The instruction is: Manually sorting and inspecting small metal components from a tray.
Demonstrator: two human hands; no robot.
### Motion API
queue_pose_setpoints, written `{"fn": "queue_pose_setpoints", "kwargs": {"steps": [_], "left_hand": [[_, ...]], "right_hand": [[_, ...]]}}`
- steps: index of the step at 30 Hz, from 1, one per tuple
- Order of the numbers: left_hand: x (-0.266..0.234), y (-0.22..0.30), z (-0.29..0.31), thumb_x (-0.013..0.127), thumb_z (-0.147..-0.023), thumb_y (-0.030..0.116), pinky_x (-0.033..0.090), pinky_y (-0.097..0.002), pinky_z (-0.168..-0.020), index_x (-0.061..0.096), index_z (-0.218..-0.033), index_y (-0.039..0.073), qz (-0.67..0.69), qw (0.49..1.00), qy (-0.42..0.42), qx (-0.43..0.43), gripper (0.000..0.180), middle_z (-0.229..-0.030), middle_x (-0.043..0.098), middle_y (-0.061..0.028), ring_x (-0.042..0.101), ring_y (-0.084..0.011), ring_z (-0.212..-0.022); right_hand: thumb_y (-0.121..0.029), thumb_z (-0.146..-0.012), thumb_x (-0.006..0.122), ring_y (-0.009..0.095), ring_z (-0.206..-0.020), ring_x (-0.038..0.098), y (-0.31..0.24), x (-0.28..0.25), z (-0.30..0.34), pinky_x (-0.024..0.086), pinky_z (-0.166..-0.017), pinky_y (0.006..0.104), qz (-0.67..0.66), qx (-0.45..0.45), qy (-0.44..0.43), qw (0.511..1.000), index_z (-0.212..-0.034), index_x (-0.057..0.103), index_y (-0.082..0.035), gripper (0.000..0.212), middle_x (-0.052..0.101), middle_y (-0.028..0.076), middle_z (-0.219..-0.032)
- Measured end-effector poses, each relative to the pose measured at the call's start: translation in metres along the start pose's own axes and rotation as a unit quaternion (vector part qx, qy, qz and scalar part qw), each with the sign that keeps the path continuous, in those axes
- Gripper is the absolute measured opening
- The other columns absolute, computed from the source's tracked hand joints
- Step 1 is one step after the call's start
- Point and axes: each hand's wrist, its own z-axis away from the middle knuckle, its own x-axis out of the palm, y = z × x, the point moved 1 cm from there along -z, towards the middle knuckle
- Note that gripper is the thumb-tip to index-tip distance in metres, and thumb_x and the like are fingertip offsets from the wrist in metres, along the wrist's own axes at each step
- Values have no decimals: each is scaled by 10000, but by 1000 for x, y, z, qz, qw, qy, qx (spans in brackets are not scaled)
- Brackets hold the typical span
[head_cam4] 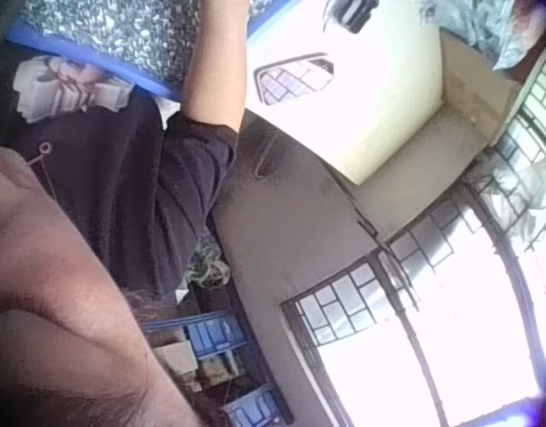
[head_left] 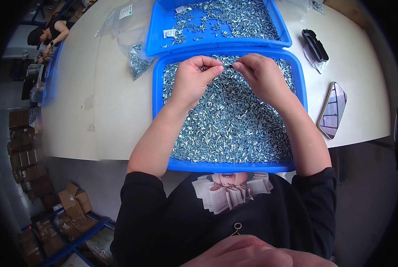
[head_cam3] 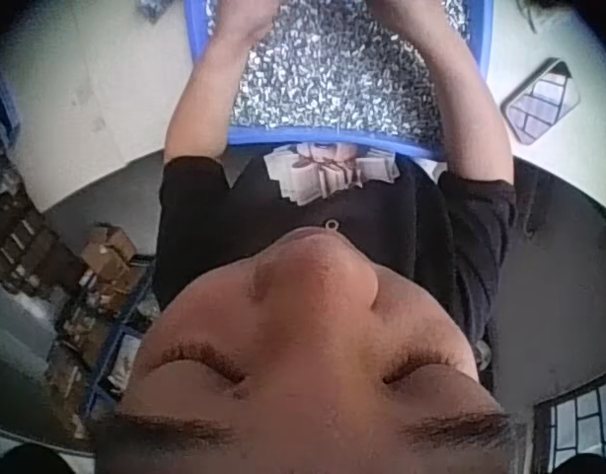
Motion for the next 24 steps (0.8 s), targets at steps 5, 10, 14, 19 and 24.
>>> {"fn": "queue_pose_setpoints", "kwargs": {"steps": [5,10,14,19,24], "left_hand": [[0,-3,0,652,-774,-30,376,-167,-545,629,-880,10,-35,998,0,55,116,-822,604,-18,475,-34,-631],[1,-9,-3,650,-783,-13,384,-173,-561,620,-898,10,-50,995,-5,82,121,-855,600,-20,479,-38,-644],[8,1,1,639,-827,83,353,-183,-527,610,-904,14,-29,999,12,32,107,-788,549,13,428,-29,-605],[0,-3,0,586,-881,204,267,-174,-485,605,-879,24,-146,989,-30,9,180,-656,445,70,353,-8,-555],[1,-3,0,563,-892,217,337,-209,-518,621,-774,10,-223,968,-3,117,246,-670,544,38,426,-31,-594]], "right_hand": [[-190,-823,609,332,-670,595,-7,-2,0,460,-606,386,-90,106,-73,988,-838,602,-16,174,613,159,-726],[-203,-839,586,342,-683,593,1,3,1,455,-611,396,-82,71,-76,991,-847,590,-1,203,609,182,-749],[-151,-865,568,152,-586,506,4,5,1,414,-554,304,-76,35,-54,995,-897,582,9,164,571,99,-674],[-163,-873,559,162,-565,490,2,4,1,405,-544,308,-79,17,-33,996,-877,585,4,169,554,111,-652],[-180,-882,548,170,-544,475,1,3,1,392,-530,320,-46,53,-65,995,-856,572,10,193,529,127,-631]]}}
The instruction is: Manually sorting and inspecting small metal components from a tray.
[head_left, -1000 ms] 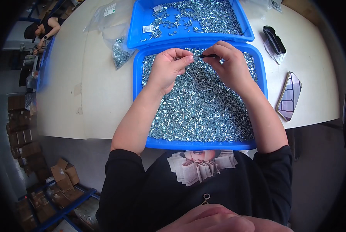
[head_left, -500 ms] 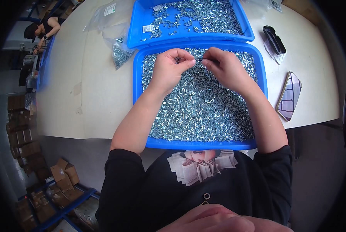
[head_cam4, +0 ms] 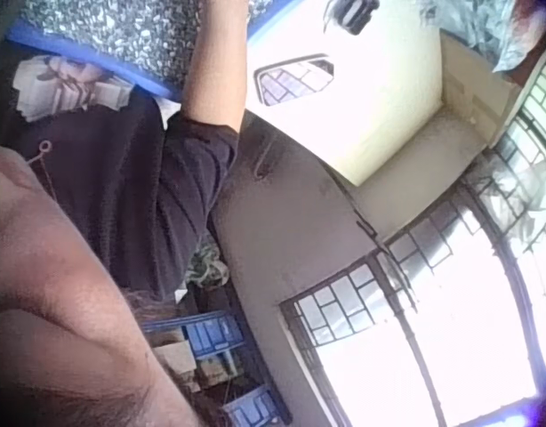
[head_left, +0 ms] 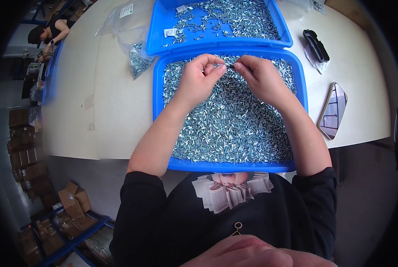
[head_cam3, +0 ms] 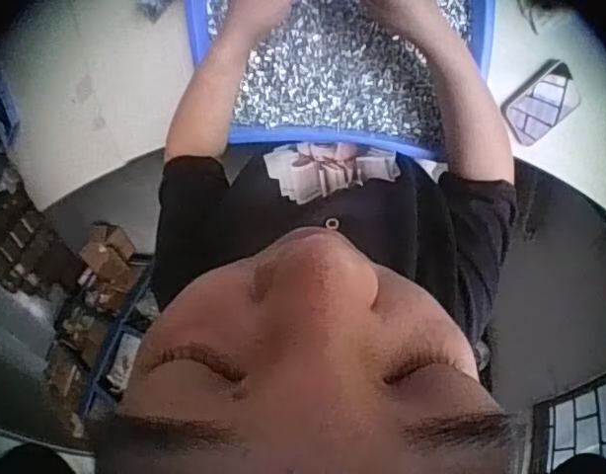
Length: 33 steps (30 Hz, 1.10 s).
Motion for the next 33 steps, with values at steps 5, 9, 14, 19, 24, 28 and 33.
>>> {"fn": "queue_pose_setpoints", "kwargs": {"steps": [5,9,14,19,24,28,33], "left_hand": [[-1,-1,-2,624,-843,129,316,-191,-520,628,-822,15,67,996,-16,-63,116,-639,469,71,379,-16,-588],[-1,-4,-2,638,-830,113,310,-187,-518,625,-828,13,51,999,3,-17,101,-623,431,80,361,-11,-585],[1,-1,-1,648,-818,112,305,-189,-500,617,-808,18,5,1000,-1,4,99,-599,410,89,350,-11,-565],[-1,0,-1,653,-815,117,305,-188,-500,617,-799,19,8,1000,-2,-7,105,-597,417,89,353,-12,-561],[1,-4,-1,660,-810,126,308,-192,-503,617,-781,23,17,999,-11,-44,115,-593,410,91,351,-14,-559],[1,-2,-1,660,-811,132,306,-198,-500,616,-771,27,16,1000,2,-14,121,-586,429,85,356,-14,-557],[1,-4,-1,661,-810,121,302,-199,-496,616,-772,28,13,999,-5,-29,110,-586,450,81,359,-12,-558]], "right_hand": [[-187,-886,545,164,-526,460,-2,-1,1,386,-520,323,-15,-33,15,999,-854,566,13,204,512,116,-606],[-230,-854,568,358,-641,571,-4,0,1,438,-577,409,-42,12,-4,999,-828,575,-6,226,578,183,-667],[-235,-846,584,359,-635,566,1,2,1,436,-573,407,-33,19,-8,999,-830,573,-7,229,572,184,-660],[-262,-833,603,329,-684,600,0,0,1,464,-614,388,-16,34,7,999,-802,590,-2,262,608,165,-703],[-251,-821,613,323,-711,613,-2,-2,3,476,-641,381,-34,14,7,999,-860,614,-23,232,629,154,-749],[-114,-786,656,203,-670,587,4,0,1,464,-635,310,24,-7,-2,1000,-954,610,-20,197,624,111,-768],[-181,-815,613,344,-755,600,-1,-1,2,469,-668,408,-29,-53,40,997,-887,608,-24,173,613,166,-773]]}}
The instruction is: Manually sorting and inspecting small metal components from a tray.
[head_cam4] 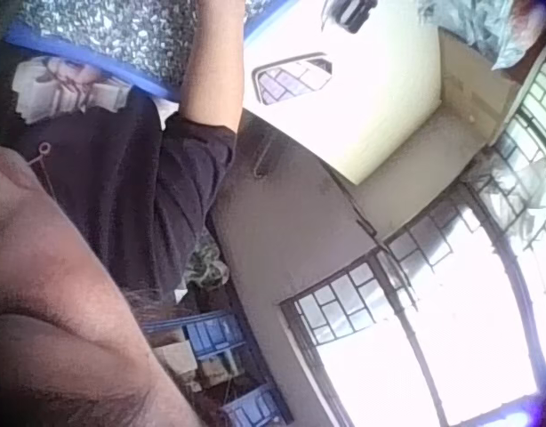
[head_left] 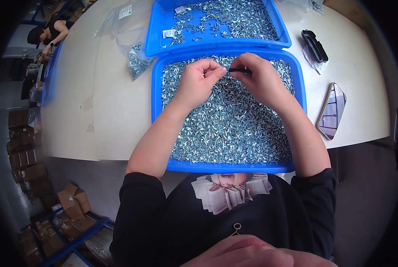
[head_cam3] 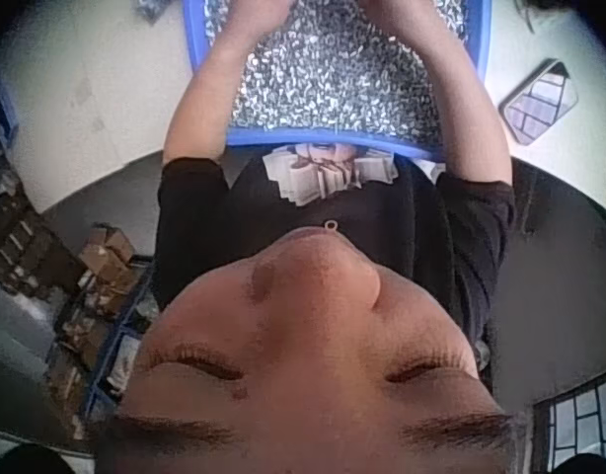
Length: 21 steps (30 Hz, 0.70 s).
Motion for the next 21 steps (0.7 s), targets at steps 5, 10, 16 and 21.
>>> {"fn": "queue_pose_setpoints", "kwargs": {"steps": [5,10,16,21], "left_hand": [[-1,6,2,634,-840,142,305,-197,-502,618,-787,20,-45,998,-8,46,133,-593,457,77,364,-15,-562],[1,4,1,593,-872,161,319,-208,-507,618,-815,17,60,998,-3,7,157,-606,465,66,378,-24,-573],[-2,-3,0,547,-892,170,353,-224,-531,606,-833,10,-1,1000,-10,25,181,-652,519,36,418,-37,-601],[-2,0,1,498,-914,149,383,-211,-671,573,-832,4,-51,998,-35,29,182,-759,549,12,464,-51,-726]], "right_hand": [[-209,-846,567,364,-747,584,-1,0,1,458,-657,428,44,5,-31,999,-853,601,-10,202,604,180,-784],[-196,-853,553,371,-752,582,-5,-3,0,456,-657,436,51,20,-27,998,-855,600,-11,191,606,188,-792],[-197,-850,558,370,-756,583,-1,1,0,456,-653,429,54,16,-26,998,-853,600,-14,188,608,185,-801],[-162,-812,607,351,-760,587,0,0,0,463,-647,411,13,0,-6,1000,-846,603,-14,152,605,167,-799]]}}
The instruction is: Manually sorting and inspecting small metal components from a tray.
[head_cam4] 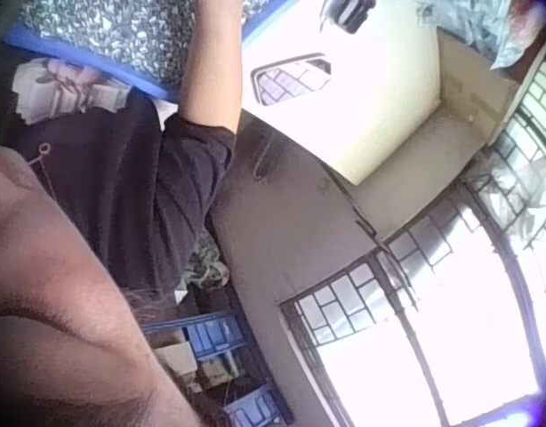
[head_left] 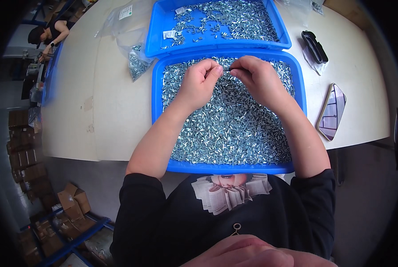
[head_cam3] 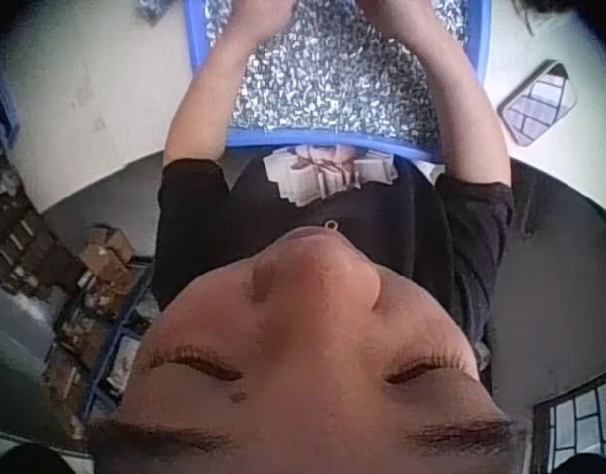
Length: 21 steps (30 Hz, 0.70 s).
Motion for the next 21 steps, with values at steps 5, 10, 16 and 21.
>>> {"fn": "queue_pose_setpoints", "kwargs": {"steps": [5,10,16,21], "left_hand": [[2,-4,0,481,-925,168,365,-198,-594,564,-813,13,39,999,9,36,208,-702,508,25,434,-40,-642],[0,-3,2,486,-926,227,366,-222,-541,578,-775,18,161,984,-39,-72,274,-640,487,32,408,-46,-577],[4,4,1,512,-922,279,241,-188,-470,590,-875,32,127,991,14,-47,263,-588,339,94,286,-11,-521],[-2,8,2,619,-861,171,257,-182,-505,613,-879,37,21,1000,22,4,135,-631,360,97,302,-13,-560]], "right_hand": [[-77,-747,659,307,-763,598,-1,0,-1,478,-643,372,-18,-25,28,999,-838,614,-20,116,603,132,-801],[-7,-705,672,266,-762,612,-4,-3,0,496,-653,330,-36,-29,47,998,-831,621,-24,137,602,106,-817],[-16,-704,677,267,-765,618,-4,-3,-1,500,-653,333,-29,-12,46,998,-824,617,-25,135,604,103,-821],[-13,-708,673,267,-765,619,-2,-4,0,501,-652,334,-27,-13,45,999,-828,616,-25,133,605,104,-823]]}}
